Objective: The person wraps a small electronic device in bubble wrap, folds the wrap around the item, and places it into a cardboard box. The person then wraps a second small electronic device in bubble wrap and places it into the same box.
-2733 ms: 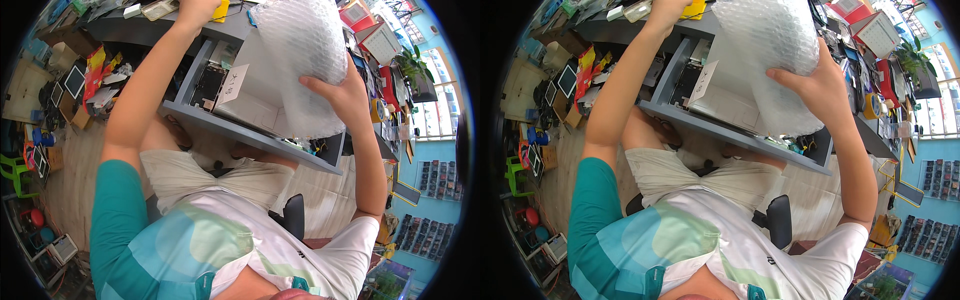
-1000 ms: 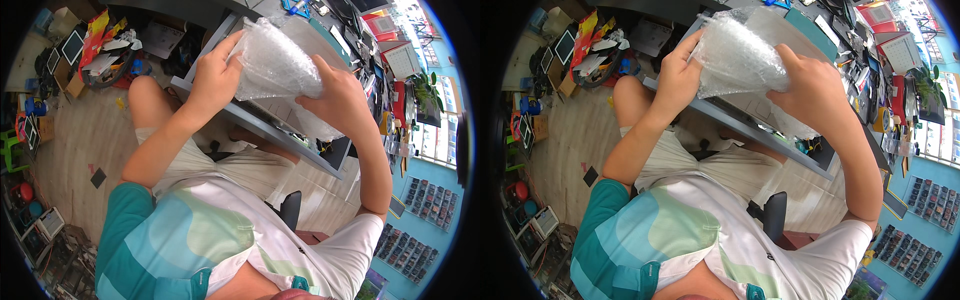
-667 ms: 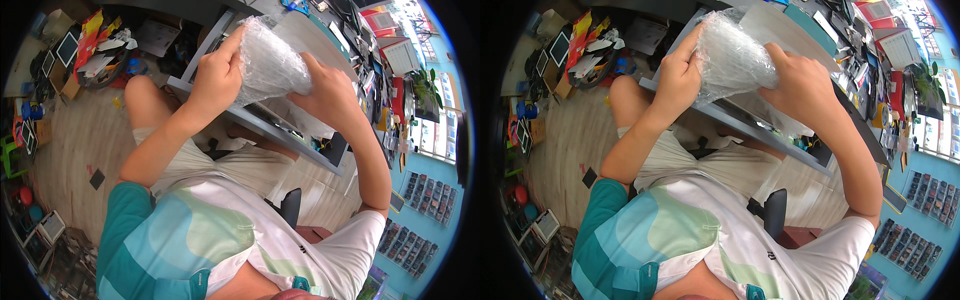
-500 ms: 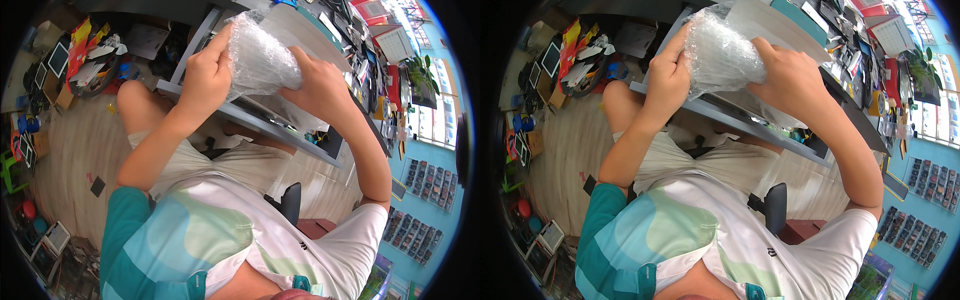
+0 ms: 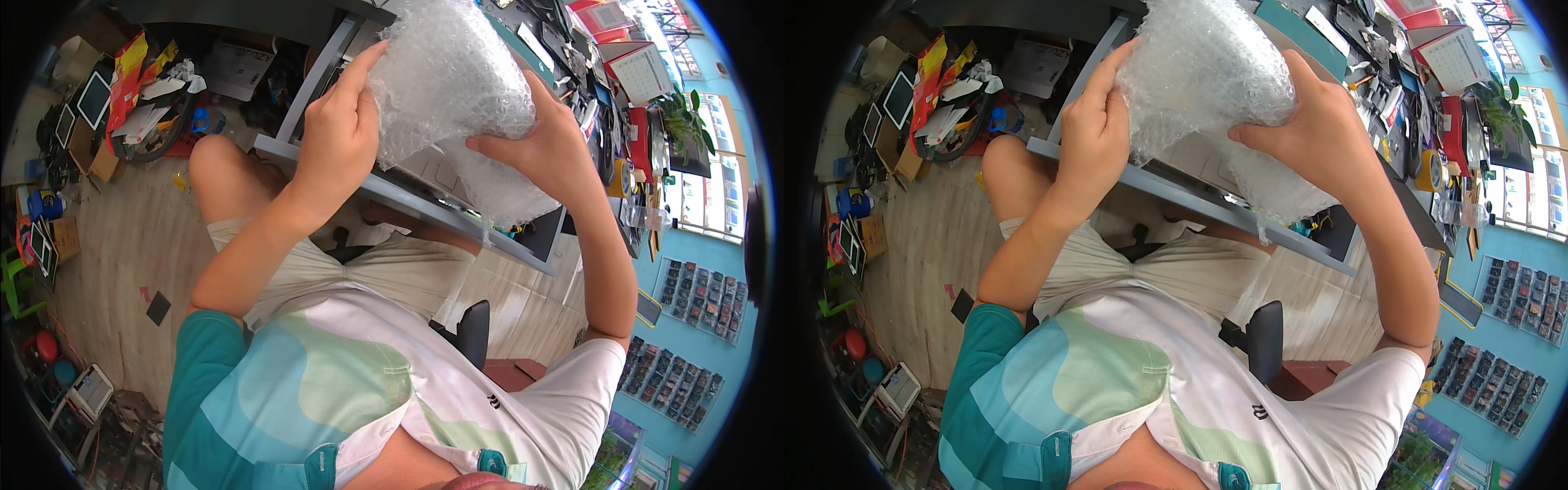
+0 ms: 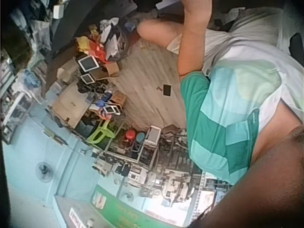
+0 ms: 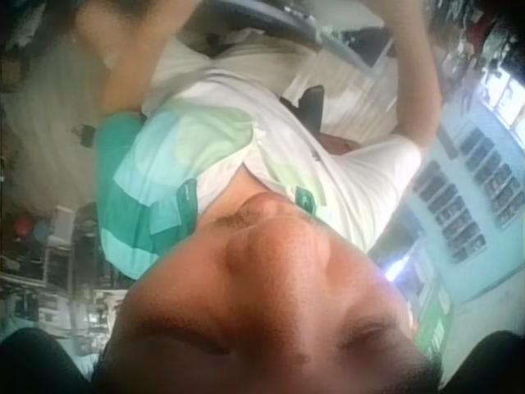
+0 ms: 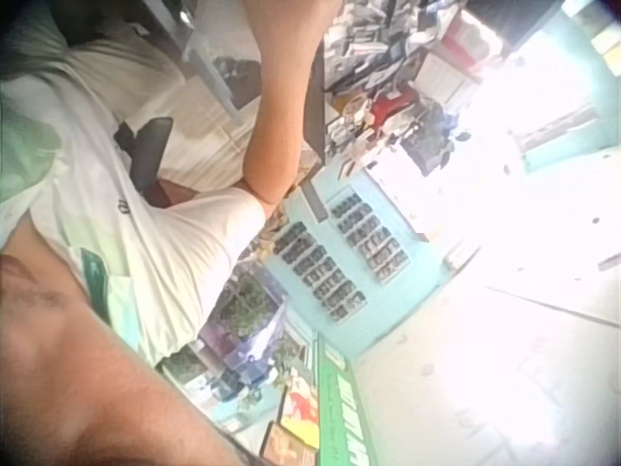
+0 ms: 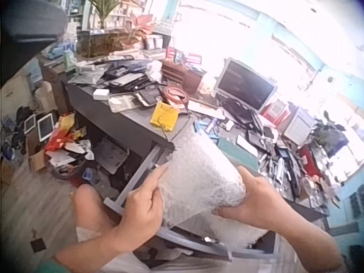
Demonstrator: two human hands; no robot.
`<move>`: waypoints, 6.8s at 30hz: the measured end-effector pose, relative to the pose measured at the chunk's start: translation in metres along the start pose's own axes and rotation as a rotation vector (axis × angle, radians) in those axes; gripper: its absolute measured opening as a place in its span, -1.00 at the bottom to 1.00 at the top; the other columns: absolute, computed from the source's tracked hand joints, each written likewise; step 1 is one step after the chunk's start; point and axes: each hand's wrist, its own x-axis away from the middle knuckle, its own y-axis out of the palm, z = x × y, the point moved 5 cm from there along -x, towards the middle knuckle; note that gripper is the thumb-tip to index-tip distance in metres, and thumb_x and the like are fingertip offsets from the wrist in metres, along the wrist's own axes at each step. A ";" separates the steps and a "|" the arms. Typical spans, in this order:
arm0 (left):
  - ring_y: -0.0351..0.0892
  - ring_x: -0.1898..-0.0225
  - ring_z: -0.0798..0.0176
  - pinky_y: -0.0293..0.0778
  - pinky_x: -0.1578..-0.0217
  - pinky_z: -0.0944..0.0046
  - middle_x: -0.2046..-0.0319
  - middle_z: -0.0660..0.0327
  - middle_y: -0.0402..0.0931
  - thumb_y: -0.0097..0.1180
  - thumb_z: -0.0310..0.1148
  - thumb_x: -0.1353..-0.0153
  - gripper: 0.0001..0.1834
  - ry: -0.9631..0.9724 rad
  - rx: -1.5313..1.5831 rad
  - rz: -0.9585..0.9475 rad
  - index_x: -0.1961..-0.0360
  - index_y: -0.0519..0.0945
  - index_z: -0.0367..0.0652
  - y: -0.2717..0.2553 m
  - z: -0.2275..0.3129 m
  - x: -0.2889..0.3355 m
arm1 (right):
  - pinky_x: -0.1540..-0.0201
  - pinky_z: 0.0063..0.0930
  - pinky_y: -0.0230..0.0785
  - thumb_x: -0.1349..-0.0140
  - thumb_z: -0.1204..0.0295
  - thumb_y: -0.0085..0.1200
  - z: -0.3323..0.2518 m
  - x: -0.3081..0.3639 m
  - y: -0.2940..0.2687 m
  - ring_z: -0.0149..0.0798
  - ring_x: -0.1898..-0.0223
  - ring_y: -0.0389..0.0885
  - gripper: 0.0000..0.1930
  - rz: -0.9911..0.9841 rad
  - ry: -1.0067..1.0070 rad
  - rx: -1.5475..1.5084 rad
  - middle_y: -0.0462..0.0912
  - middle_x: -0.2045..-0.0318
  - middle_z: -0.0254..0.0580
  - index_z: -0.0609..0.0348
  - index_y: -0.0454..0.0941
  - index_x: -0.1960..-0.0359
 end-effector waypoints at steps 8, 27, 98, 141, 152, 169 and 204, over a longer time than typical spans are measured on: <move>0.49 0.58 0.22 0.47 0.43 0.17 0.53 -0.03 0.53 -0.05 -0.64 -0.43 -0.51 0.028 0.019 0.034 -0.35 0.54 -0.25 0.004 -0.005 0.001 | 0.06 -0.13 0.61 0.01 0.22 0.57 -0.007 0.004 0.018 0.09 0.16 0.81 -0.17 -0.052 0.161 0.062 0.80 0.15 0.13 0.32 0.47 -0.28; 0.77 0.08 -0.10 0.64 0.07 0.07 -0.05 -0.19 0.68 -0.03 -0.68 -0.40 -0.49 0.154 0.010 0.057 -0.35 0.53 -0.24 0.011 -0.002 -0.002 | 0.08 -0.05 0.58 0.03 0.23 0.55 -0.007 0.004 0.042 0.25 0.18 0.76 -0.17 -0.126 0.168 0.157 0.77 0.30 0.24 0.31 0.45 -0.27; 0.32 0.48 0.48 0.36 0.39 0.36 0.22 0.20 0.67 -0.13 -0.58 -0.52 -0.55 0.045 0.008 0.085 -0.36 0.53 -0.17 0.007 -0.003 -0.004 | 0.19 0.04 0.59 -0.01 0.22 0.49 -0.008 0.000 0.062 0.21 0.22 0.76 -0.33 -0.229 -0.016 0.273 0.75 0.27 0.03 0.18 0.46 -0.13; 0.56 0.31 0.37 0.51 0.18 0.30 -0.08 0.04 0.71 -0.12 -0.57 -0.51 -0.55 0.085 -0.056 0.038 -0.35 0.53 -0.19 0.012 0.002 -0.006 | 0.18 0.03 0.62 -0.01 0.29 0.45 -0.003 -0.003 0.072 0.19 0.21 0.77 -0.34 -0.268 0.011 0.276 0.75 0.21 0.00 0.17 0.46 -0.17; 0.63 0.28 0.27 0.55 0.14 0.24 -0.03 0.00 0.72 -0.13 -0.57 -0.50 -0.54 0.074 -0.097 0.015 -0.37 0.52 -0.17 0.013 0.003 -0.006 | 0.18 0.04 0.61 -0.02 0.26 0.46 -0.001 -0.003 0.072 0.20 0.20 0.76 -0.34 -0.253 -0.009 0.266 0.75 0.22 0.00 0.17 0.47 -0.17; 0.54 -0.37 -0.11 0.46 -0.29 0.12 -0.41 -0.23 0.43 -0.12 -0.59 -0.52 -0.34 0.004 0.113 0.027 -0.61 0.16 -0.17 0.006 0.002 -0.006 | -0.12 -0.22 0.61 0.01 0.31 0.57 0.008 0.022 -0.060 -0.14 0.01 0.78 -0.26 0.218 0.131 -0.477 0.78 0.01 -0.04 0.22 0.57 -0.25; 0.57 -0.22 0.03 0.61 -0.21 0.04 -0.27 -0.02 0.48 0.38 -0.58 -0.18 -0.18 -0.274 0.626 -0.254 -0.46 0.29 -0.29 -0.041 0.037 0.103 | -0.44 -0.20 0.31 -0.27 0.35 0.50 -0.065 0.102 0.041 -0.19 -0.41 0.44 -0.03 0.135 -0.052 -1.464 0.47 -0.37 -0.04 0.25 0.09 -0.58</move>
